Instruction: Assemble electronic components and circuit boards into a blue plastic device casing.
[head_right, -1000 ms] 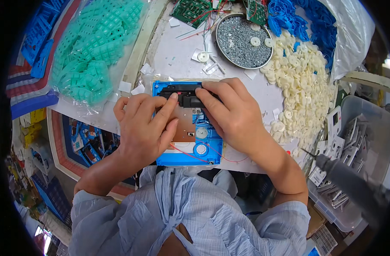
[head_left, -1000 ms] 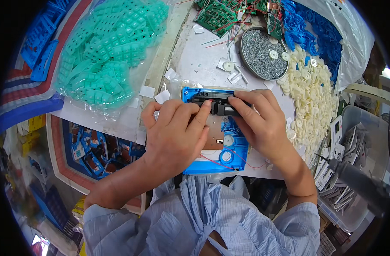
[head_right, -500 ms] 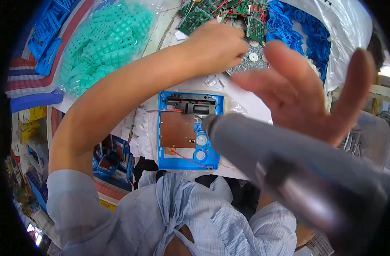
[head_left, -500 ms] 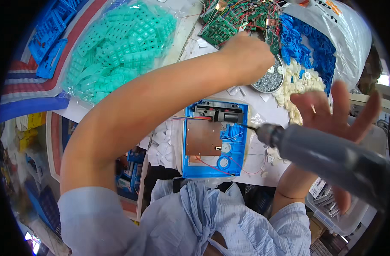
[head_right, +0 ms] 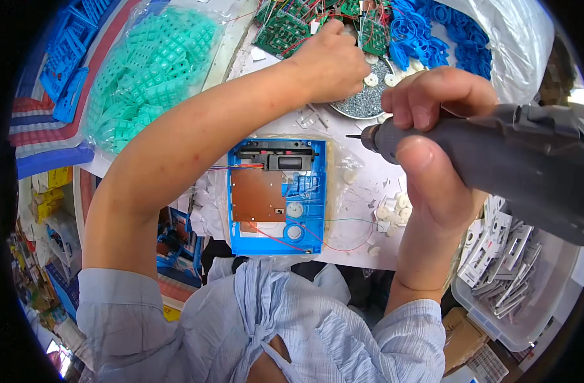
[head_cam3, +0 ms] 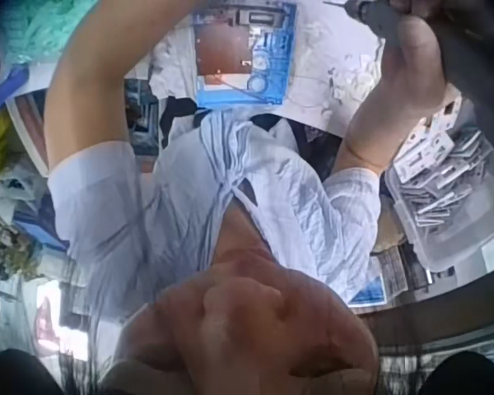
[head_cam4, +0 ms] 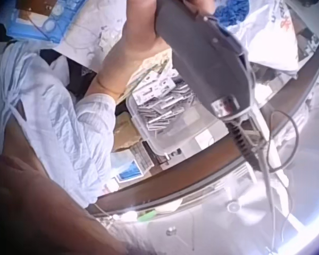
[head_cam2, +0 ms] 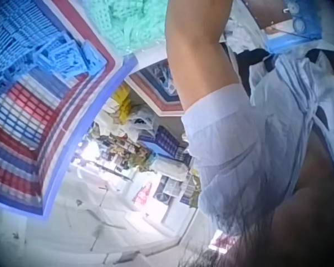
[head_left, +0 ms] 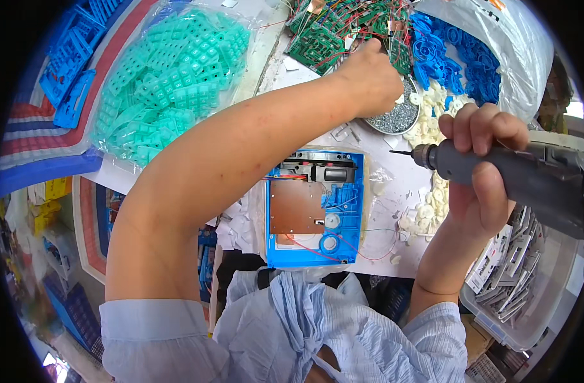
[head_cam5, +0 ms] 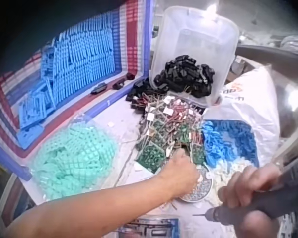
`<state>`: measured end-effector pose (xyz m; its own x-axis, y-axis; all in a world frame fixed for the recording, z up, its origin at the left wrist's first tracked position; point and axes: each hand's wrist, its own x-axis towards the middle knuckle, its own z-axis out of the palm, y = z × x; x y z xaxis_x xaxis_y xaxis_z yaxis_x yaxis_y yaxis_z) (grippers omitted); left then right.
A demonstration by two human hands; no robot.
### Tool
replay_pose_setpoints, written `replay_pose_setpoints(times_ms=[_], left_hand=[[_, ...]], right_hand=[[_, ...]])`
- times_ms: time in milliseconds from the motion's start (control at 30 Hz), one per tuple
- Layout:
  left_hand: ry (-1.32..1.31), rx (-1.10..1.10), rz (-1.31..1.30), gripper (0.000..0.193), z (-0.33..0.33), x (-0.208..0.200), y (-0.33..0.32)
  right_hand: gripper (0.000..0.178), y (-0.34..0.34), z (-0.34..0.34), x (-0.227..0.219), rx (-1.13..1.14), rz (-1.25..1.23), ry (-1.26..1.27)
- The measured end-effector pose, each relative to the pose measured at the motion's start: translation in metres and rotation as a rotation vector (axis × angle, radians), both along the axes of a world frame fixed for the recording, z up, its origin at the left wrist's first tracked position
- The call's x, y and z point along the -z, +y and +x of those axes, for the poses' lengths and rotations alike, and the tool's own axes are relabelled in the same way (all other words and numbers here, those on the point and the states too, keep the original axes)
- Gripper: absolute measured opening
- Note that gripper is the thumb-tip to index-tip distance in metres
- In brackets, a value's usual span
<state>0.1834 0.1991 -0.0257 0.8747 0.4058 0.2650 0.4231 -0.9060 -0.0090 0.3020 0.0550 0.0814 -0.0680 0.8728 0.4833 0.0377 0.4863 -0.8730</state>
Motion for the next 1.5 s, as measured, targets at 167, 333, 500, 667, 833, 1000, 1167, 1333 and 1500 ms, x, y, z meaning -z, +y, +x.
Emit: replay_pose_setpoints(times_ms=[167,333,500,667,833,1000,1167,1333,1500], left_hand=[[-0.222,-0.014,-0.008,0.012,-0.033,-0.04,-0.029],[-0.301,0.028,-0.313,0.007,-0.117,-0.059,-0.106],[-0.515,-0.059,-0.609,0.015,-0.134,-0.043,-0.141],[-0.567,-0.083,-0.558,0.02,-0.138,-0.036,-0.146],[-0.553,-0.138,-0.358,0.024,-0.136,-0.031,-0.145],[-0.402,-0.25,-0.284,0.022,-0.135,-0.024,-0.139],[-0.4,-0.229,-0.301,0.022,-0.138,-0.02,-0.139],[-0.435,-0.234,-0.307,0.011,-0.135,-0.02,-0.138],[-0.432,-0.257,-0.403,0.029,-0.132,-0.023,-0.131]], right_hand=[[0.048,-0.012,0.004,0.007,-0.179,0.0,0.138],[0.04,-0.03,-0.022,-0.004,-0.27,-0.041,0.312],[0.036,-0.034,-0.046,-0.006,-0.301,-0.135,0.374],[0.035,-0.036,-0.059,-0.009,-0.251,-0.184,0.32],[0.034,-0.029,-0.063,-0.001,-0.198,-0.151,0.3],[0.028,-0.005,-0.059,0.029,0.002,-0.08,0.205],[0.025,0.005,-0.058,0.046,-0.057,-0.077,0.202],[0.03,0.007,-0.054,0.048,-0.027,-0.04,-0.148],[0.032,0.012,-0.047,0.051,-0.124,-0.095,-0.052]])
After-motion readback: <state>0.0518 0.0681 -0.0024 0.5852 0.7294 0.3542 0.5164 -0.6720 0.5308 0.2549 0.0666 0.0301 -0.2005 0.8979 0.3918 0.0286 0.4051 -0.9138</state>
